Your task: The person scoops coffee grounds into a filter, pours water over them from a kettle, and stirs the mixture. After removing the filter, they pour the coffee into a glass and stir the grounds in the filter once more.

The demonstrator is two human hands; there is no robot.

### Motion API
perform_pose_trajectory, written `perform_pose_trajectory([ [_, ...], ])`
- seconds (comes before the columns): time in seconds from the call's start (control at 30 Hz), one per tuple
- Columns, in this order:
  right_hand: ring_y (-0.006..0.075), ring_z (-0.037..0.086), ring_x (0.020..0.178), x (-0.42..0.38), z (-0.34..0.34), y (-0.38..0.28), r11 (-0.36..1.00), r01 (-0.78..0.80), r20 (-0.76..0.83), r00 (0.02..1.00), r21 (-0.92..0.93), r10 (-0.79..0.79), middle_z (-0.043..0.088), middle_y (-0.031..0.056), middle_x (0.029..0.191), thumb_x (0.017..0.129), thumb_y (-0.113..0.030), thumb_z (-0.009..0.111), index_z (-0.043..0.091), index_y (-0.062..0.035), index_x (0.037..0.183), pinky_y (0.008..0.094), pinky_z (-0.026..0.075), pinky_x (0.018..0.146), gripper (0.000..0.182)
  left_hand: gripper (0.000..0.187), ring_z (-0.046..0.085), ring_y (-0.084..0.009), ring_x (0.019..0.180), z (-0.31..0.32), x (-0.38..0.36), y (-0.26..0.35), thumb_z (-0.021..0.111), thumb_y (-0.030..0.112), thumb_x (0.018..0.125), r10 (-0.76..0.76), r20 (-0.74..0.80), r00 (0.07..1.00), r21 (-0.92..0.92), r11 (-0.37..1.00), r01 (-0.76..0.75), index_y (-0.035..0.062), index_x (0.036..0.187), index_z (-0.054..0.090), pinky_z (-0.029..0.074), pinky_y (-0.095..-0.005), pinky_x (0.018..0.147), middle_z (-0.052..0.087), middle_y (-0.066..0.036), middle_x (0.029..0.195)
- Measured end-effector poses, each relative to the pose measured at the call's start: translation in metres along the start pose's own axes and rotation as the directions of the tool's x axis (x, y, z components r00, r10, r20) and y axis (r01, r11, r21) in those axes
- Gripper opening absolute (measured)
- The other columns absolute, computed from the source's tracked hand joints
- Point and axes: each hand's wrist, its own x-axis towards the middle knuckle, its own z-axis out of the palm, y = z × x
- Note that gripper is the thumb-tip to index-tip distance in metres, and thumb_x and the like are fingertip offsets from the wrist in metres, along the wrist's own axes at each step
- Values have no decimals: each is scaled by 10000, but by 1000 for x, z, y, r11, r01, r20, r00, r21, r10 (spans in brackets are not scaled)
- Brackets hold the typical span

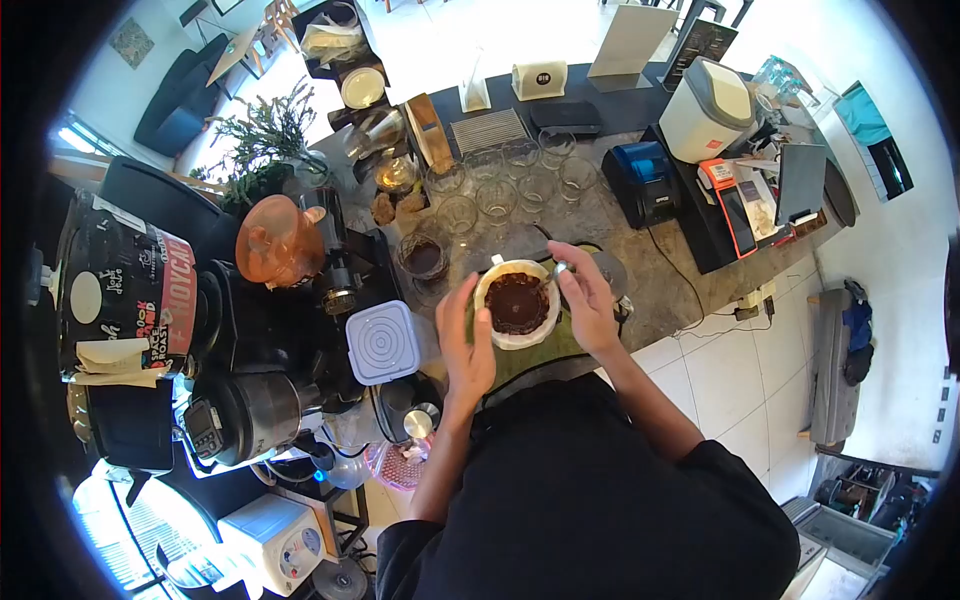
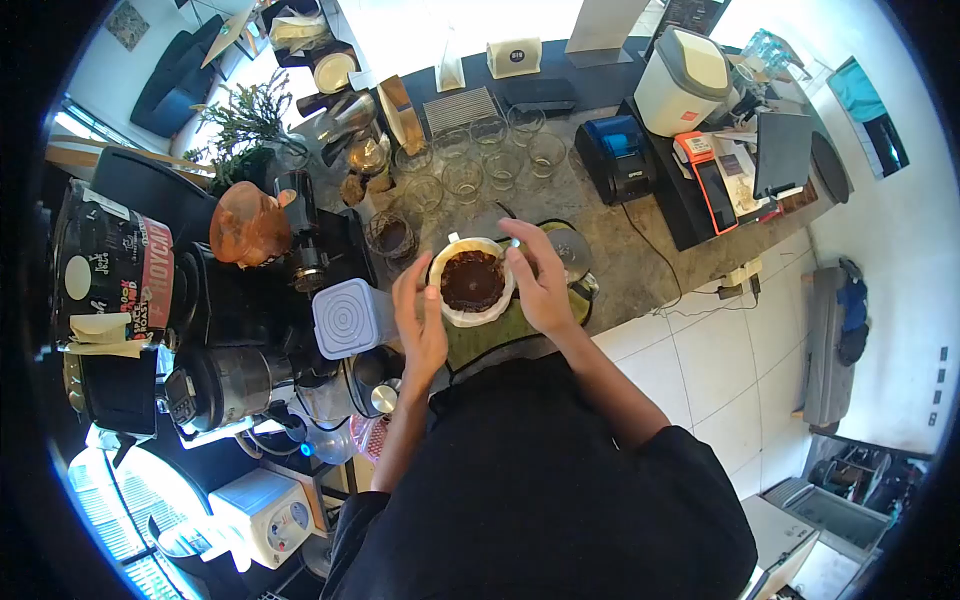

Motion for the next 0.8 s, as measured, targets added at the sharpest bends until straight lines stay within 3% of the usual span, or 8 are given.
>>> perform_pose_trajectory([
  [0.07, 175, 571, 1237, 3, -2, 1, 985, 82, 103, 992, -151, -67, 610, 103, 1351, 1077, -159, 499, 582, 1, 1369, 306, 456, 1029, 343, 510, 455, -385, 1376, -1, 9, 4, 491, 323, 1067, 114, 162, 980, 133, 982, -136, 7, 1467, 505, 314, -467, 1167, 544, -199, 1454],
  [0.13, 190, 567, 1244, 6, -2, 5, 991, -81, 197, 975, -103, 100, 609, 118, 1350, 1096, -212, 480, 593, 19, 1361, 318, 427, 1068, 370, 517, 452, -380, 1383, 1, 11, -3, 481, 337, 1070, 119, 186, 975, 130, 981, -144, 6, 1466, 507, 315, -466, 1167, 544, -189, 1460],
  [0.3, 182, 593, 1194, 6, 7, -4, 988, -147, 116, 983, 48, 141, 643, 135, 1293, 1102, -261, 480, 579, 20, 1376, 307, 438, 1044, 405, 537, 458, -384, 1385, -1, 12, -5, 454, 368, 1078, 99, 219, 971, 157, 978, -135, 6, 1471, 503, 324, -466, 1161, 548, -203, 1451],
  [0.37, 172, 607, 1163, 6, 8, -4, 988, -135, 60, 990, 76, 131, 667, 133, 1259, 1098, -254, 500, 587, 24, 1364, 300, 454, 1020, 395, 537, 472, -387, 1373, 0, 11, -7, 450, 363, 1079, 54, 215, 975, 60, 996, -69, 5, 1477, 499, 339, -458, 1149, 557, -235, 1421],
  [0.43, 165, 601, 1184, 8, 7, 2, 937, -211, 107, 976, 277, 188, 667, 124, 1265, 1107, -292, 475, 580, 34, 1370, 299, 435, 1050, 432, 542, 478, -379, 1369, 2, 11, -9, 443, 363, 1082, 41, 215, 976, -11, 999, -40, 3, 1485, 489, 341, -451, 1149, 553, -238, 1419],
  [0.57, 163, 599, 1199, 5, -6, 15, 896, -355, 232, 926, 266, 298, 659, 112, 1282, 1123, -358, 404, 581, 33, 1374, 323, 426, 1074, 497, 580, 459, -342, 1392, 8, 5, -19, 425, 363, 1088, -33, 227, 973, -219, 972, 84, -15, 1528, 418, 312, -423, 1175, 496, -228, 1478],
  [0.63, 160, 594, 1214, 3, -7, 13, 813, -442, 270, 893, 379, 360, 651, 101, 1303, 1130, -407, 326, 581, 38, 1381, 344, 428, 1088, 571, 597, 435, -335, 1412, 10, 5, -11, 413, 366, 1092, -28, 229, 973, -249, 965, 87, -20, 1546, 379, 292, -418, 1189, 461, -227, 1508],
  [0.8, 169, 582, 1254, 0, -6, 14, 838, -436, 328, 884, 327, 332, 619, 108, 1372, 1130, -424, 310, 521, 41, 1444, 346, 421, 1108, 599, 661, 365, -330, 1465, 11, 2, -14, 375, 406, 1101, 1, 249, 968, -235, 970, 60, -41, 1580, 288, 249, -413, 1214, 388, -236, 1567],
])
